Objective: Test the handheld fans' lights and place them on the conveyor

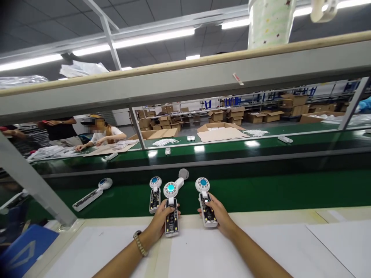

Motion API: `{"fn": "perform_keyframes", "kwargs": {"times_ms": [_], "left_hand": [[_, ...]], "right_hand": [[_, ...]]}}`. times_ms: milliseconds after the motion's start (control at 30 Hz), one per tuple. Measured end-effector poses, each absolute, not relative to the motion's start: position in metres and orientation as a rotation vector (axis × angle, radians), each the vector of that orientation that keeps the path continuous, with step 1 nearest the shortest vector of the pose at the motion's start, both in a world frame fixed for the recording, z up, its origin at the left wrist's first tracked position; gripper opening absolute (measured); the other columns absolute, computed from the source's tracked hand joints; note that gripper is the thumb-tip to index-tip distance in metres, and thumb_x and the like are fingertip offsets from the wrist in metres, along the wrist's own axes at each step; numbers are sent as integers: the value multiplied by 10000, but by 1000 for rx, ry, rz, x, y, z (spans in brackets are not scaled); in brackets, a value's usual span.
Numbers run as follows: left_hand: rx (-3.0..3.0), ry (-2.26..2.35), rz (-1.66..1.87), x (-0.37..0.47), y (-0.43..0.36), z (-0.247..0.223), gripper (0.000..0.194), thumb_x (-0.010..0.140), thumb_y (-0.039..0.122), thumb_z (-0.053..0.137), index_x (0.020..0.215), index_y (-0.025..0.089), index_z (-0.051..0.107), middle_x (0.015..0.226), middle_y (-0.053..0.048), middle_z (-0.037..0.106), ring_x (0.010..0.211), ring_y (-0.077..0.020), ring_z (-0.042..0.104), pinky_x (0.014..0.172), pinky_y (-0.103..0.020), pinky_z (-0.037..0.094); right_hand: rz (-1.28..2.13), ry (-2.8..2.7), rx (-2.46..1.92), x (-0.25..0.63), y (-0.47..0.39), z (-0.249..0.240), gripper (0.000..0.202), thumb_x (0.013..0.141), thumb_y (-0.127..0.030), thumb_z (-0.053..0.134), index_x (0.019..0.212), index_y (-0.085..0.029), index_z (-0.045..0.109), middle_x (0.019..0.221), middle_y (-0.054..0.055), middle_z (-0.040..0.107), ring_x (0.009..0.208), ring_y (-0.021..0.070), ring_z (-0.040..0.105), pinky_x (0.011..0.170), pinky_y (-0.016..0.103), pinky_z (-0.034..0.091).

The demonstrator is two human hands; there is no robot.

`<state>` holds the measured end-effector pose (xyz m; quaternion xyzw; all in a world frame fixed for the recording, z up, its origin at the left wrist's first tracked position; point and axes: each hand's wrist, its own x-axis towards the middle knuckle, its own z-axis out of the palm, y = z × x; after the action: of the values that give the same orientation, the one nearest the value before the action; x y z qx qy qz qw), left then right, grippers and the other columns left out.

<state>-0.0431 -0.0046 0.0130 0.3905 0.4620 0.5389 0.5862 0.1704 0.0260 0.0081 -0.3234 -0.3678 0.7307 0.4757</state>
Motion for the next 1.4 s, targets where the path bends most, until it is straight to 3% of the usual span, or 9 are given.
{"fn": "perform_keyframes", "kwargs": {"times_ms": [100, 233, 633, 1000, 1233, 1400], "left_hand": [[888, 1028, 1244, -47, -7, 14, 361, 642, 179, 563, 974, 210, 425, 930, -33, 601, 747, -167, 623, 670, -294, 479], [899, 1021, 1232, -45, -9, 16, 400, 618, 126, 543, 991, 201, 418, 934, -42, 592, 763, -179, 621, 680, -301, 473], [929, 1005, 1225, -44, -9, 16, 371, 611, 94, 535, 958, 181, 434, 945, -70, 587, 766, -197, 625, 672, -315, 475], [917, 1001, 1237, -43, -4, 11, 315, 635, 82, 516, 923, 169, 424, 922, -70, 581, 795, -208, 631, 722, -341, 476], [935, 952, 1225, -45, -6, 10, 346, 628, 78, 560, 934, 179, 431, 926, -62, 578, 832, -219, 627, 741, -353, 472], [927, 944, 1212, -45, -8, 13, 363, 615, 65, 562, 940, 170, 439, 897, -62, 581, 826, -231, 625, 704, -349, 476]], "right_hand": [[1785, -875, -863, 170, 23, 12, 529, 763, -176, 508, 1264, -214, 339, 766, 25, 680, 637, 178, 654, 592, 289, 509], [1751, -869, -961, 161, 13, 13, 588, 741, -194, 516, 1291, -194, 308, 693, 22, 674, 638, 185, 655, 580, 274, 499], [1725, -1058, -876, 150, 6, 4, 684, 700, -306, 608, 1291, -214, 276, 822, 14, 665, 755, 208, 652, 703, 328, 508], [1686, -1078, -916, 152, 5, 3, 555, 750, -264, 539, 1250, -193, 308, 746, 42, 692, 713, 213, 661, 648, 319, 512], [1698, -1049, -984, 149, -7, 7, 558, 765, -276, 519, 1268, -199, 289, 743, 48, 694, 708, 204, 659, 595, 280, 497], [1709, -1074, -966, 145, -9, 10, 599, 762, -279, 537, 1284, -207, 253, 744, 20, 670, 713, 196, 657, 652, 302, 499]]}}
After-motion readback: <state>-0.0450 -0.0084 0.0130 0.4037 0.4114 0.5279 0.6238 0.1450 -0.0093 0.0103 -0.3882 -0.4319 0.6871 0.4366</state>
